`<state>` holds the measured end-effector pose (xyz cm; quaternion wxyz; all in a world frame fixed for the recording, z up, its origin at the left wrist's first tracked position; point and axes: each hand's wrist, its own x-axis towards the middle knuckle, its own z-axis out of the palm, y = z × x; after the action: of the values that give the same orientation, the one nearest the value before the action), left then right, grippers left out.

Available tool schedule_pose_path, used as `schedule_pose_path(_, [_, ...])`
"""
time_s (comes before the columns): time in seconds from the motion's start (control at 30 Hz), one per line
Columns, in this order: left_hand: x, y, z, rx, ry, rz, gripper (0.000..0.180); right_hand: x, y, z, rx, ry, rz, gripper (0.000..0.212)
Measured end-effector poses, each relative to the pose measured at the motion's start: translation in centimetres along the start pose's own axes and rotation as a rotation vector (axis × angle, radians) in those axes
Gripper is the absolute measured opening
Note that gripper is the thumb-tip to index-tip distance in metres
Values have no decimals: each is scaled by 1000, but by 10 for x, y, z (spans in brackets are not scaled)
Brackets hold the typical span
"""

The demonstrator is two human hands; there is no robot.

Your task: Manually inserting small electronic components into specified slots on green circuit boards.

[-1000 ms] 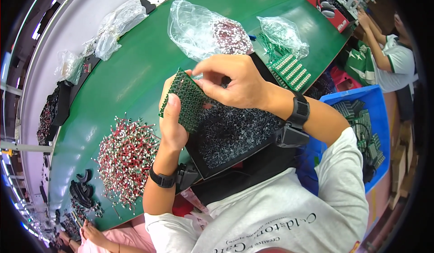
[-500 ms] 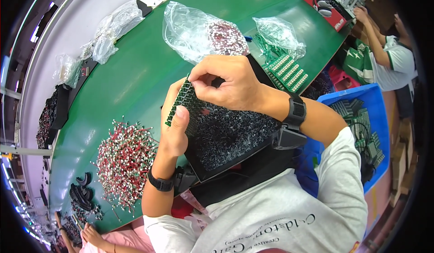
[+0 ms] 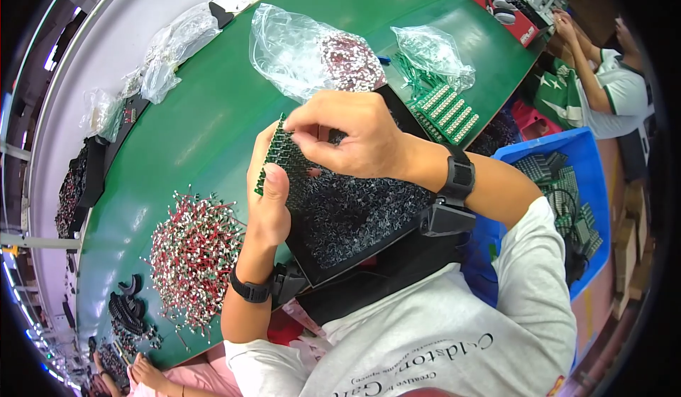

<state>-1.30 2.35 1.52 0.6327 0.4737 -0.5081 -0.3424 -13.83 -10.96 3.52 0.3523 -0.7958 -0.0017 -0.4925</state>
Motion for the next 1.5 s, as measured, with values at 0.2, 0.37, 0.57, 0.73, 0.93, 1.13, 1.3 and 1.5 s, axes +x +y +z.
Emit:
schedule_pose_path(0.2, [1,3,2,45,4,21,93,1,0,3,-39,-16,-10,12])
schedule_pose_path(0.37, [1,1,1,-62,99,-58,105,-1,-3,-3,45,11,89,11])
schedule_pose_path(0.57, [0,2,3,-22,67,-21,103,3,-7,-2,49,-58,112,11])
schedule_pose_path(0.73, [1,10,10,122,69,22,102,2,-1,3,-22,-55,-60,9])
schedule_pose_path(0.93, [1,2,0,6,100,-40,105,-3,-4,-2,97,-57,112,10])
schedule_pose_path(1.13, [1,-1,-2,153,50,24,114,2,-1,4,54,-174,-10,27])
schedule_pose_path(1.3, [-1,9,2,254,45,11,122,2,0,6,114,-100,-97,26])
schedule_pose_path(1.5, [-2,14,10,300,102,25,123,2,-3,5,114,-109,-108,18])
